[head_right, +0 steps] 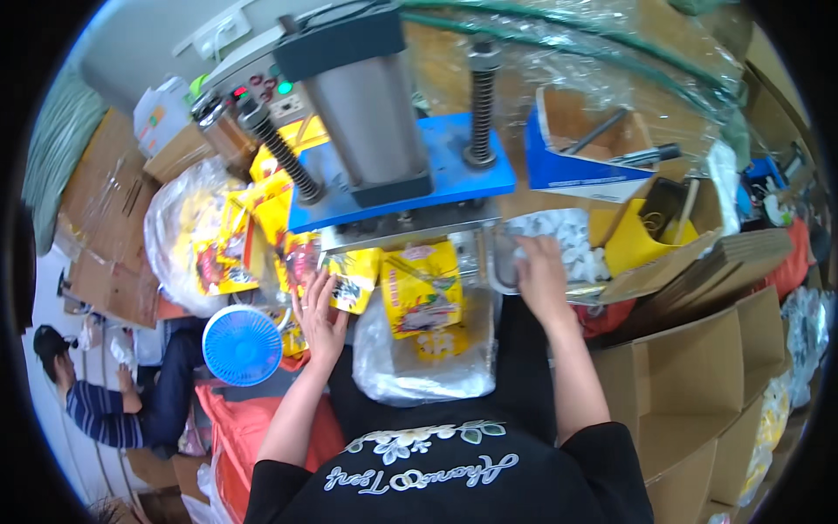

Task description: Placing small components into yellow bags and sealing them using a mechanical press machine.

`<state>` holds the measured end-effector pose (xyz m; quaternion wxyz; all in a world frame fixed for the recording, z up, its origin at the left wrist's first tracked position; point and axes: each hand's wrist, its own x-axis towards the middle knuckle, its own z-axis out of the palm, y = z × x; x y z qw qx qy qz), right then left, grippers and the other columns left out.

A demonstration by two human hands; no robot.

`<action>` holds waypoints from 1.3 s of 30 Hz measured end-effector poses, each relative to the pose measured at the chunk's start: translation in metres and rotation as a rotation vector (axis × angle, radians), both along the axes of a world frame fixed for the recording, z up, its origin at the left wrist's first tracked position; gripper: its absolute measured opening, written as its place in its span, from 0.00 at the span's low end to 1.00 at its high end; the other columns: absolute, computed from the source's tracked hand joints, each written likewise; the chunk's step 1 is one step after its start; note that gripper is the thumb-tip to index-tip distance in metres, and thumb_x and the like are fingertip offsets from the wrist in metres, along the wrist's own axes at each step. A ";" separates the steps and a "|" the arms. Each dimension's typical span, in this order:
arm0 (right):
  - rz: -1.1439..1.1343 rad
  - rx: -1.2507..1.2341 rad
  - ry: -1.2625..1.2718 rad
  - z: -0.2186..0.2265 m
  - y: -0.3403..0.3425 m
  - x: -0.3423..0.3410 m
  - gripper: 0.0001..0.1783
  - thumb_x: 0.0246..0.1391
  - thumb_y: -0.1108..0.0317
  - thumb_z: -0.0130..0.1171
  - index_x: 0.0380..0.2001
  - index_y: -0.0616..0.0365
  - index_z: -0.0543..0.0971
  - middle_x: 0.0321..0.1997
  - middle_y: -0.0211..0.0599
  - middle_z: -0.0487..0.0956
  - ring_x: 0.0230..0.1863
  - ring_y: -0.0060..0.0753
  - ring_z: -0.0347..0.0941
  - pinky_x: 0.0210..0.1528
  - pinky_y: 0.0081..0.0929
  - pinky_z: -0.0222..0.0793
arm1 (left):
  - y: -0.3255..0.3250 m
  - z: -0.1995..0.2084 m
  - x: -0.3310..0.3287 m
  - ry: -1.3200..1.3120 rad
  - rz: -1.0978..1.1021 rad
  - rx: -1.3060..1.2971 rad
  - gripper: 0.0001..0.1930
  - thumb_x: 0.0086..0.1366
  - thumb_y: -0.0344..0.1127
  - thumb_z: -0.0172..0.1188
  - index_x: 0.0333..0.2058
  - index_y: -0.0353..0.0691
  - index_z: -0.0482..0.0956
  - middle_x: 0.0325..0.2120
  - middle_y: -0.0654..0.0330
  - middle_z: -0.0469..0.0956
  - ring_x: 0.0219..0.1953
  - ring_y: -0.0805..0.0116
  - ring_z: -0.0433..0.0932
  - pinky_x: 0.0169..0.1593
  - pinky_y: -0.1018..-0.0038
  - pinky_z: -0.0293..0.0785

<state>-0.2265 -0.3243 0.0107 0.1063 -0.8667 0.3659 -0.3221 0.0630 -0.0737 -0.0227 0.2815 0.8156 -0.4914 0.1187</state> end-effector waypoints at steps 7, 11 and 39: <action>0.061 0.419 -0.279 0.024 0.016 -0.012 0.13 0.50 0.78 0.59 0.41 0.63 0.77 0.40 0.37 0.77 0.42 0.32 0.74 0.43 0.27 0.70 | 0.003 0.052 -0.016 0.508 -0.101 -0.423 0.05 0.59 0.23 0.60 0.34 0.34 0.81 0.30 0.59 0.80 0.32 0.72 0.76 0.38 0.77 0.69; 0.211 0.466 -0.248 0.046 0.048 0.029 0.12 0.48 0.74 0.64 0.38 0.62 0.78 0.36 0.35 0.78 0.37 0.26 0.75 0.42 0.24 0.70 | 0.006 0.046 -0.052 0.976 -0.163 -0.277 0.05 0.56 0.25 0.65 0.32 0.31 0.83 0.28 0.62 0.80 0.33 0.79 0.75 0.39 0.81 0.69; -0.300 0.078 0.091 0.035 0.016 -0.057 0.16 0.52 0.65 0.58 0.46 0.55 0.78 0.45 0.48 0.78 0.40 0.53 0.77 0.43 0.43 0.73 | -0.085 0.014 -0.043 1.449 -0.168 -0.143 0.11 0.65 0.39 0.60 0.37 0.35 0.80 0.28 0.66 0.78 0.27 0.79 0.72 0.31 0.77 0.67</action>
